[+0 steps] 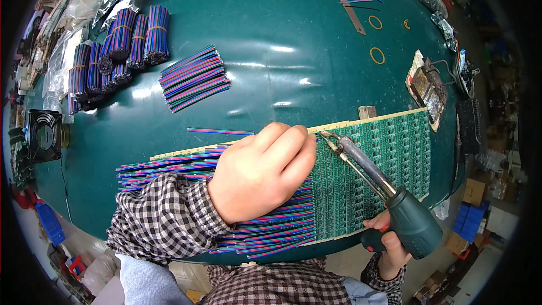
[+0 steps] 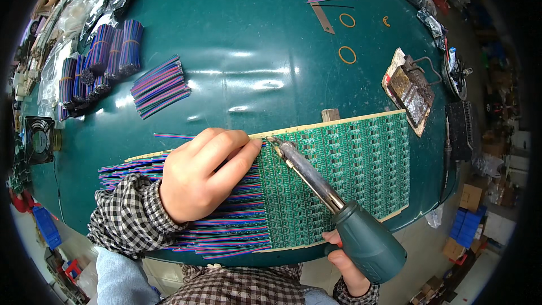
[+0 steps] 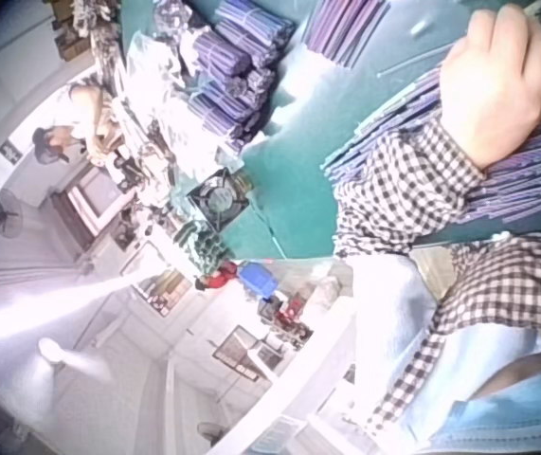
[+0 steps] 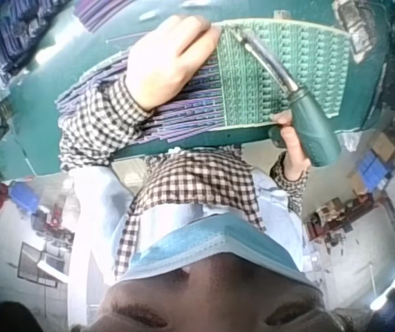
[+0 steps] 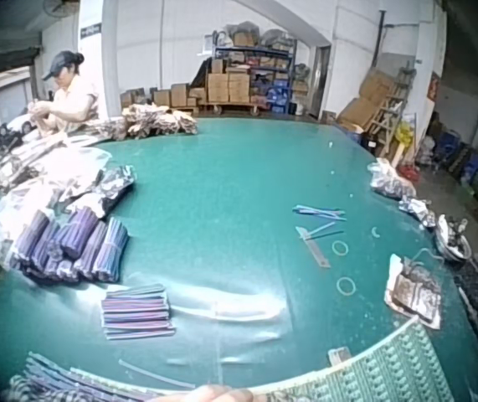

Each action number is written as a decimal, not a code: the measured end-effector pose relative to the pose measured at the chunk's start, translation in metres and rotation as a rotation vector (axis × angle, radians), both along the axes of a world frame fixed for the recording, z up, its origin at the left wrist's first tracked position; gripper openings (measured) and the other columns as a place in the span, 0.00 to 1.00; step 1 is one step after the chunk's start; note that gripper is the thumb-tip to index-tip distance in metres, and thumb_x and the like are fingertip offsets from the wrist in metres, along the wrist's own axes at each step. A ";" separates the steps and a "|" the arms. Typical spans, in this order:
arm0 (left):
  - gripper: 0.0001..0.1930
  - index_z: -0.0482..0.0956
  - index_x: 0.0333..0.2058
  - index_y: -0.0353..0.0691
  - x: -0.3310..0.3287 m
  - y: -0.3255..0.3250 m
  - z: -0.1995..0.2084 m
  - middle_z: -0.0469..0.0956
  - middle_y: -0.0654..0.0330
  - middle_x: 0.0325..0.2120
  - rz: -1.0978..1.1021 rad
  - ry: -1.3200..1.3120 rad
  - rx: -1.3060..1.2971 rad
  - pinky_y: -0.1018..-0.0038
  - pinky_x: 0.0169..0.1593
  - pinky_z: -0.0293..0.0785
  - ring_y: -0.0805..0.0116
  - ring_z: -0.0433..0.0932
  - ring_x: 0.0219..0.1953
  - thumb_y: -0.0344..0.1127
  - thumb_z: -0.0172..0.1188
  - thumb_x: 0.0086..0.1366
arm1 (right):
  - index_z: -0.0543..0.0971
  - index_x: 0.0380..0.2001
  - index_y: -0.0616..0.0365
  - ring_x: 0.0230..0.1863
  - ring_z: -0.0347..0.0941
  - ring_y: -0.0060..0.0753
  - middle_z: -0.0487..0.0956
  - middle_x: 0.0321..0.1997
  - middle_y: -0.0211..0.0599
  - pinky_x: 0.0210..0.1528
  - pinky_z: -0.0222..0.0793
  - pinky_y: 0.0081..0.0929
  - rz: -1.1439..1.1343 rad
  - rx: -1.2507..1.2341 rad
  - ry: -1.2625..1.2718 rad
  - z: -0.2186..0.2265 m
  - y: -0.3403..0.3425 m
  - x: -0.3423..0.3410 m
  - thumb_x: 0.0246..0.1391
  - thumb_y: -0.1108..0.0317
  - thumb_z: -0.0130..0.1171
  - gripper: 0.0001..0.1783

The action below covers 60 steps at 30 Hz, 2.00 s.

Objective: The person picks up ribbon cables by hand, aligns them onto a circuit board panel, and solders the wires to the board using a soldering iron.

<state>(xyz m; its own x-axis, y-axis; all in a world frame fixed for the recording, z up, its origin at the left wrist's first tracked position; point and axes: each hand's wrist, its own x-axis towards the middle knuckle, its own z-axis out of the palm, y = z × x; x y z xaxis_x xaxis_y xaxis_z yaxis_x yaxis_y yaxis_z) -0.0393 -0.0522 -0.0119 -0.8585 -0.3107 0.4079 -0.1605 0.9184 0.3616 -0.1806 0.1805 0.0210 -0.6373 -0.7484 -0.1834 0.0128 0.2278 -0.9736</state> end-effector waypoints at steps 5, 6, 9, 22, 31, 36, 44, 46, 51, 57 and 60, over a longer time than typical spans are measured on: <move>0.19 0.79 0.39 0.31 0.000 0.001 0.000 0.75 0.55 0.35 -0.004 -0.008 0.018 0.73 0.34 0.77 0.63 0.77 0.33 0.30 0.57 0.45 | 0.69 0.44 0.77 0.31 0.74 0.39 0.74 0.30 0.46 0.36 0.78 0.39 0.025 0.003 0.005 -0.002 0.001 -0.002 0.51 0.58 0.64 0.30; 0.19 0.79 0.39 0.31 0.000 0.000 -0.001 0.75 0.55 0.35 -0.004 -0.008 0.014 0.73 0.34 0.77 0.63 0.77 0.33 0.30 0.57 0.45 | 0.68 0.46 0.77 0.31 0.74 0.39 0.74 0.30 0.46 0.36 0.78 0.38 0.030 0.014 0.017 -0.003 0.001 -0.002 0.51 0.57 0.64 0.32; 0.19 0.79 0.39 0.31 -0.001 0.000 -0.001 0.75 0.55 0.35 -0.006 -0.007 0.014 0.73 0.34 0.77 0.63 0.77 0.33 0.30 0.57 0.45 | 0.67 0.48 0.78 0.30 0.75 0.39 0.74 0.30 0.45 0.36 0.79 0.37 -0.004 0.005 0.030 -0.002 0.001 -0.001 0.51 0.55 0.64 0.35; 0.19 0.79 0.38 0.32 0.000 0.000 -0.002 0.76 0.56 0.34 0.001 0.012 0.021 0.73 0.34 0.77 0.63 0.77 0.33 0.29 0.58 0.44 | 0.62 0.52 0.81 0.29 0.74 0.37 0.73 0.29 0.43 0.36 0.79 0.39 -0.057 -0.002 -0.097 -0.002 0.007 0.000 0.51 0.54 0.64 0.41; 0.18 0.79 0.37 0.32 -0.001 -0.002 -0.005 0.76 0.57 0.33 0.000 0.038 0.049 0.73 0.32 0.76 0.63 0.77 0.31 0.28 0.58 0.43 | 0.61 0.52 0.82 0.30 0.74 0.38 0.72 0.29 0.42 0.37 0.79 0.40 -0.086 -0.001 -0.137 0.001 0.005 0.002 0.50 0.56 0.65 0.41; 0.18 0.79 0.36 0.32 -0.001 -0.004 -0.006 0.75 0.57 0.33 -0.008 0.054 0.074 0.72 0.31 0.76 0.63 0.76 0.30 0.27 0.59 0.42 | 0.62 0.52 0.82 0.30 0.74 0.38 0.73 0.29 0.43 0.37 0.79 0.40 -0.079 0.012 -0.112 0.001 0.003 0.003 0.49 0.55 0.66 0.41; 0.18 0.79 0.36 0.32 -0.002 -0.003 -0.006 0.75 0.56 0.33 -0.009 0.060 0.092 0.72 0.31 0.75 0.63 0.76 0.30 0.26 0.60 0.41 | 0.62 0.51 0.82 0.30 0.74 0.37 0.73 0.28 0.42 0.37 0.79 0.40 -0.094 0.020 -0.107 0.002 0.002 0.003 0.48 0.55 0.67 0.41; 0.18 0.79 0.36 0.32 -0.001 -0.003 -0.005 0.75 0.56 0.33 -0.008 0.052 0.076 0.72 0.31 0.75 0.63 0.76 0.30 0.26 0.59 0.41 | 0.62 0.51 0.82 0.30 0.74 0.37 0.73 0.28 0.42 0.37 0.79 0.39 -0.104 0.025 -0.163 0.002 0.003 0.003 0.48 0.55 0.67 0.41; 0.18 0.79 0.36 0.32 -0.001 -0.003 -0.005 0.75 0.56 0.33 -0.004 0.051 0.090 0.72 0.31 0.76 0.63 0.76 0.31 0.26 0.59 0.42 | 0.63 0.51 0.80 0.30 0.74 0.36 0.73 0.28 0.41 0.37 0.79 0.38 -0.090 0.015 -0.116 -0.001 0.005 0.003 0.49 0.54 0.66 0.40; 0.18 0.79 0.37 0.32 -0.001 -0.003 -0.005 0.75 0.56 0.34 -0.005 0.039 0.079 0.72 0.32 0.76 0.63 0.77 0.32 0.27 0.58 0.42 | 0.65 0.50 0.79 0.29 0.75 0.37 0.74 0.29 0.42 0.33 0.79 0.34 -0.126 -0.025 -0.018 -0.003 0.004 0.006 0.51 0.52 0.63 0.39; 0.19 0.79 0.37 0.32 -0.001 -0.003 -0.005 0.75 0.56 0.34 -0.010 0.036 0.070 0.72 0.33 0.76 0.63 0.77 0.32 0.28 0.58 0.42 | 0.66 0.50 0.79 0.29 0.76 0.37 0.74 0.30 0.44 0.31 0.79 0.32 -0.120 -0.026 0.027 -0.003 0.004 0.005 0.51 0.52 0.63 0.38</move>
<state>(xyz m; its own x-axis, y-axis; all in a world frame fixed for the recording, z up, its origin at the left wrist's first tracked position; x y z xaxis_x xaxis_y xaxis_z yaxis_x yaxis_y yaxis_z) -0.0400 -0.0553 -0.0165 -0.8470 -0.3309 0.4161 -0.1371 0.8922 0.4304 -0.1758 0.1840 0.0183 -0.7270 -0.6708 -0.1463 0.0120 0.2007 -0.9796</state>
